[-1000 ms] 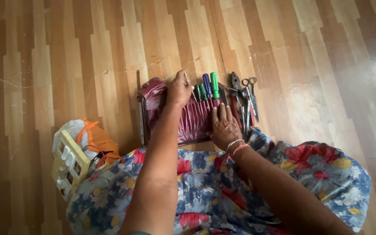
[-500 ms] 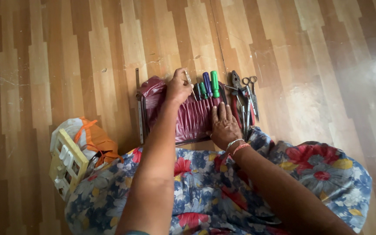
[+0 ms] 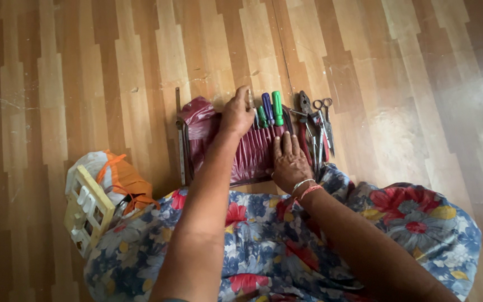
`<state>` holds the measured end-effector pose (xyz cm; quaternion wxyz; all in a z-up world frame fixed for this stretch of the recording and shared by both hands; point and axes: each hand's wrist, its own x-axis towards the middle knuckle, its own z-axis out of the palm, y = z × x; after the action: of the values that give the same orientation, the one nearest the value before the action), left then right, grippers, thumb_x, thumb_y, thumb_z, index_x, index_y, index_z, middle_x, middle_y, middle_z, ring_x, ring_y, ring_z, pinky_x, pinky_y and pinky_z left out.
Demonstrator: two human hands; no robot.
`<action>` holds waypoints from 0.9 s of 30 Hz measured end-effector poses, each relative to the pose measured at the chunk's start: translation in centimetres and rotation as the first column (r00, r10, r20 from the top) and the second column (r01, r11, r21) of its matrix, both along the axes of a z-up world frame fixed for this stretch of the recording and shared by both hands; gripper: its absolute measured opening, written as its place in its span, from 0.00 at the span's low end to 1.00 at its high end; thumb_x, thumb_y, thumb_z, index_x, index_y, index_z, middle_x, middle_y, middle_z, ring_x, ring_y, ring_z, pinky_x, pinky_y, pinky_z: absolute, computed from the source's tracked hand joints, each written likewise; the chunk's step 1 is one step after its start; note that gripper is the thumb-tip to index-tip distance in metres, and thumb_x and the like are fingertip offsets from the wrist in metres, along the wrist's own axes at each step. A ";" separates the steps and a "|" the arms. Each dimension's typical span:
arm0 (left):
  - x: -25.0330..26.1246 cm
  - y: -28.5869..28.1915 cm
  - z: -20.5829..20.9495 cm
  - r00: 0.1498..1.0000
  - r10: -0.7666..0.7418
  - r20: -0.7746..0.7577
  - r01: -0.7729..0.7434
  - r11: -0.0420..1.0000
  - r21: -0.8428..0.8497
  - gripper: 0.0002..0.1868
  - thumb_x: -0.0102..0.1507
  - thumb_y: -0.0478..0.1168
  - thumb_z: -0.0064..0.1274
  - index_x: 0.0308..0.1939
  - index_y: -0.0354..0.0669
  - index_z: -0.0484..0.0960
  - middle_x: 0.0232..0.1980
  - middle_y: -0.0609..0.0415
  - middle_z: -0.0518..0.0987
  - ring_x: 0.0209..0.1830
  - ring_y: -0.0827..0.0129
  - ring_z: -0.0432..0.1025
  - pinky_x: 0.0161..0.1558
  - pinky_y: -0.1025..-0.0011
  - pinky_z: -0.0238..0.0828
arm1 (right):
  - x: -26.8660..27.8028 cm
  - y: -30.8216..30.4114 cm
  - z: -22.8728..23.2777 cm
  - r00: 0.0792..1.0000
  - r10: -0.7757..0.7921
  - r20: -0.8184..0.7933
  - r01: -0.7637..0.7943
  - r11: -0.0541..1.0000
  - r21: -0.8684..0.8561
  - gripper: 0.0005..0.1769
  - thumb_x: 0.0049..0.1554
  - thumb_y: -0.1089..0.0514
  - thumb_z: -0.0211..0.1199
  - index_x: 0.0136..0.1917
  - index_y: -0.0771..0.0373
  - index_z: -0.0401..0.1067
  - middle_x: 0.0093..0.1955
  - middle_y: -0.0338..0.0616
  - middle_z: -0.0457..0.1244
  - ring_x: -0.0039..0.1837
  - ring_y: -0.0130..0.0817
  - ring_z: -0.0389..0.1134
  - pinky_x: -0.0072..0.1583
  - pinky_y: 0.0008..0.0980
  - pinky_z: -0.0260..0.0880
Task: The person sits on the floor and organizes various hand tools into a maroon roll-up tool kit. They place screwdrivers, pliers, and scissors into the slots, then fold the kit closed.
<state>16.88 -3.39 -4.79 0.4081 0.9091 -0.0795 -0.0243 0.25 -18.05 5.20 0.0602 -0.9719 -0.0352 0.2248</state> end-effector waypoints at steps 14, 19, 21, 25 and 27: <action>1.1 1.7 0.8 0.983 0.090 -0.163 -0.116 0.980 -0.160 0.26 0.57 0.36 0.63 0.55 0.43 0.69 0.38 0.50 0.83 0.37 0.63 0.83 0.40 0.66 0.82 | -0.2 0.0 -0.3 1.000 -0.015 0.016 0.015 0.999 0.032 0.55 0.57 0.40 0.64 0.82 0.68 0.39 0.84 0.64 0.37 0.84 0.59 0.37 0.78 0.44 0.45; 0.7 0.8 0.8 0.998 -0.037 -0.054 0.037 0.999 -0.012 0.24 0.59 0.36 0.62 0.57 0.43 0.71 0.38 0.48 0.84 0.38 0.59 0.81 0.42 0.63 0.79 | -0.2 -0.1 -0.4 1.000 0.018 0.024 -0.018 1.000 0.001 0.55 0.58 0.39 0.62 0.82 0.69 0.38 0.83 0.66 0.36 0.84 0.59 0.36 0.78 0.45 0.44; 0.8 0.6 1.2 0.992 -0.058 -0.115 0.060 0.998 0.010 0.24 0.59 0.36 0.62 0.58 0.43 0.72 0.39 0.48 0.84 0.39 0.59 0.81 0.44 0.63 0.79 | -0.1 0.0 -0.4 1.000 0.013 0.013 -0.013 1.000 0.002 0.55 0.58 0.38 0.62 0.82 0.69 0.38 0.83 0.66 0.36 0.84 0.60 0.36 0.78 0.45 0.43; 0.8 0.5 2.0 0.986 -0.052 -0.159 0.052 0.999 -0.007 0.26 0.59 0.36 0.61 0.60 0.44 0.72 0.40 0.47 0.84 0.40 0.57 0.81 0.45 0.62 0.79 | 0.0 0.0 -0.5 0.999 0.037 0.004 -0.037 0.999 -0.014 0.55 0.58 0.38 0.62 0.81 0.70 0.38 0.83 0.66 0.36 0.84 0.59 0.36 0.79 0.46 0.42; 0.8 0.1 1.9 0.988 -0.031 -0.151 0.032 0.999 0.005 0.26 0.58 0.37 0.62 0.59 0.45 0.74 0.41 0.45 0.84 0.43 0.54 0.81 0.47 0.60 0.78 | 0.0 -0.3 -0.6 0.999 0.032 0.031 -0.032 0.999 -0.005 0.54 0.58 0.39 0.62 0.81 0.69 0.39 0.83 0.66 0.37 0.84 0.59 0.37 0.79 0.46 0.42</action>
<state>17.65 -3.24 -2.87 0.4091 0.9049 -0.0625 -0.0997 0.26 -18.36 4.56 0.0541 -0.9747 -0.0514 0.2107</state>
